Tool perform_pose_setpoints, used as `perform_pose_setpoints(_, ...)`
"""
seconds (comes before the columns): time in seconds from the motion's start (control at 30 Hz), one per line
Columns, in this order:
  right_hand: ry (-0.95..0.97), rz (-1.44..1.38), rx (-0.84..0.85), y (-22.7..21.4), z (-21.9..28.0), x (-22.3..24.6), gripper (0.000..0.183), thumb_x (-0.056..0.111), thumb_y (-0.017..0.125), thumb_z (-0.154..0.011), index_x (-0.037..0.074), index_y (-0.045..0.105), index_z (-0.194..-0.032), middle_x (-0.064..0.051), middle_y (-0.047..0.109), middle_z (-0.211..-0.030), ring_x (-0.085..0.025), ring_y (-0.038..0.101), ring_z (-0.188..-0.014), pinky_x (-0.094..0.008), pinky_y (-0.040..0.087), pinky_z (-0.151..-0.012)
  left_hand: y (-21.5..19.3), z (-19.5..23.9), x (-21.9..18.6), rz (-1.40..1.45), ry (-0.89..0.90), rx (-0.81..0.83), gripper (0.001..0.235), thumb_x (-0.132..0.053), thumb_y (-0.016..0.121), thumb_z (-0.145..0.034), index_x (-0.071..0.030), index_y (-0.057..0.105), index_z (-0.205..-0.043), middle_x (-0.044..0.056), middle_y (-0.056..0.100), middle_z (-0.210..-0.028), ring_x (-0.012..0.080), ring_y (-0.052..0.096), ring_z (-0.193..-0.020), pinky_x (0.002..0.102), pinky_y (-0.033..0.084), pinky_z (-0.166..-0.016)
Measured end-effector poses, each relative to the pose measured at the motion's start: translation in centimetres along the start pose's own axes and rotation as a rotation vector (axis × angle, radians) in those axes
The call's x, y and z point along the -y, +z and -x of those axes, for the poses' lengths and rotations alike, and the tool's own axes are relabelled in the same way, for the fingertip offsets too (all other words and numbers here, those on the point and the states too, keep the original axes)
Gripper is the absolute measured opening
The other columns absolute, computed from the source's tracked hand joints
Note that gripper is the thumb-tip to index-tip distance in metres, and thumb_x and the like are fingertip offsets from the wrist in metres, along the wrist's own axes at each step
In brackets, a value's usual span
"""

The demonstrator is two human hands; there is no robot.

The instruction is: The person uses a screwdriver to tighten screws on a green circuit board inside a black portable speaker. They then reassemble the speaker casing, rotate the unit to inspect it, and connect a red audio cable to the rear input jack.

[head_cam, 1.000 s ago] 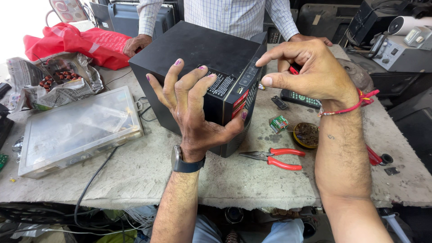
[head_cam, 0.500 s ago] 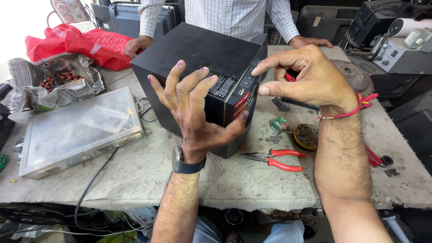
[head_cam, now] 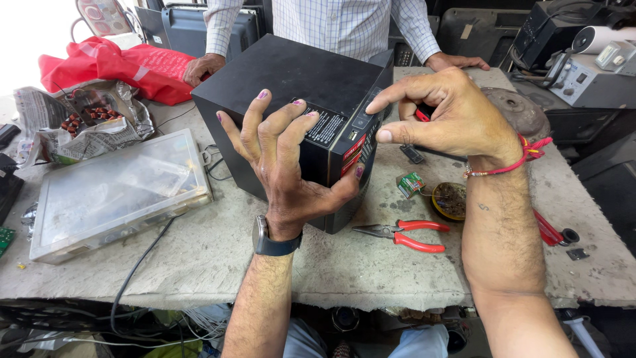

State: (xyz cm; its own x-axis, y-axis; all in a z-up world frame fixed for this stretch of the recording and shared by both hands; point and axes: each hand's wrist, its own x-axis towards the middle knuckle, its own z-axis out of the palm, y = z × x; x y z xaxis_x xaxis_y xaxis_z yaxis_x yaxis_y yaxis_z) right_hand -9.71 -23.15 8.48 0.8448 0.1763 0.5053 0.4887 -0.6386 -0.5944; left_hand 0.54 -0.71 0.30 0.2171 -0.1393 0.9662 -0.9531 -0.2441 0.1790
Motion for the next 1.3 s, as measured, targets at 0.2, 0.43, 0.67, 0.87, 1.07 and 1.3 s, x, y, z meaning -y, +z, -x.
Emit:
perform_pose_setpoints(0.2,-0.008,-0.007,0.008,0.1,-0.1,0.1,0.035,0.014,0.086,-0.083,0.007,0.076,-0.116,0.008,0.053,-0.067,0.001,0.042,-0.06,-0.018,0.032,-0.054,-0.1,0.0,-0.1,0.009,0.008,-0.005,0.069,-0.052,0.084,-0.078,-0.016,0.058,-0.129,0.005,0.059,-0.135,0.0339,0.037,-0.149,0.068,-0.003,-0.131)
perform_pose_setpoints(0.43,-0.113,0.128,0.019,0.3,-0.3,0.6,0.039,0.018,0.089,-0.08,0.007,0.075,-0.114,0.007,0.062,-0.074,0.001,0.048,-0.061,-0.018,0.036,-0.055,0.1,0.0,0.1,-0.008,0.01,-0.004,0.069,-0.055,0.084,-0.077,-0.016,0.058,-0.128,0.004,0.059,-0.134,0.034,0.038,-0.148,0.07,-0.002,-0.129)
perform_pose_setpoints(0.67,0.007,0.07,0.004,0.3,0.0,1.3,0.046,0.023,0.092,-0.074,0.009,0.077,-0.114,0.006,0.054,-0.061,-0.002,0.046,-0.057,-0.023,0.032,-0.06,-0.2,0.0,-0.2,-0.023,0.008,0.006,0.071,-0.057,0.084,-0.077,-0.015,0.06,-0.128,0.005,0.059,-0.135,0.0356,0.038,-0.149,0.07,-0.001,-0.13)
perform_pose_setpoints(0.87,-0.048,0.206,0.011,-0.2,0.4,1.2,0.049,0.026,0.091,-0.074,0.01,0.077,-0.118,0.006,0.057,-0.064,-0.002,0.049,-0.059,-0.022,0.037,-0.053,0.0,0.0,-0.1,-0.014,0.024,-0.002,0.069,-0.057,0.082,-0.079,-0.015,0.059,-0.129,0.006,0.059,-0.135,0.0366,0.04,-0.149,0.067,0.0,-0.128)
perform_pose_setpoints(1.07,-0.048,0.164,0.028,-0.2,0.2,1.2,0.047,0.023,0.091,-0.077,0.009,0.076,-0.119,0.005,0.057,-0.064,-0.002,0.05,-0.059,-0.021,0.037,-0.054,0.1,0.0,0.0,-0.017,0.023,-0.002,0.068,-0.056,0.081,-0.079,-0.015,0.059,-0.129,0.006,0.059,-0.134,0.0376,0.04,-0.149,0.066,-0.001,-0.126)
perform_pose_setpoints(1.3,-0.032,0.163,0.036,-0.2,0.4,1.4,0.047,0.021,0.09,-0.078,0.009,0.075,-0.121,0.004,0.06,-0.065,-0.002,0.052,-0.059,-0.021,0.037,-0.053,0.1,0.1,0.1,-0.012,0.023,0.009,0.068,-0.057,0.081,-0.08,-0.015,0.059,-0.129,0.007,0.058,-0.135,0.0377,0.039,-0.15,0.066,-0.001,-0.126)
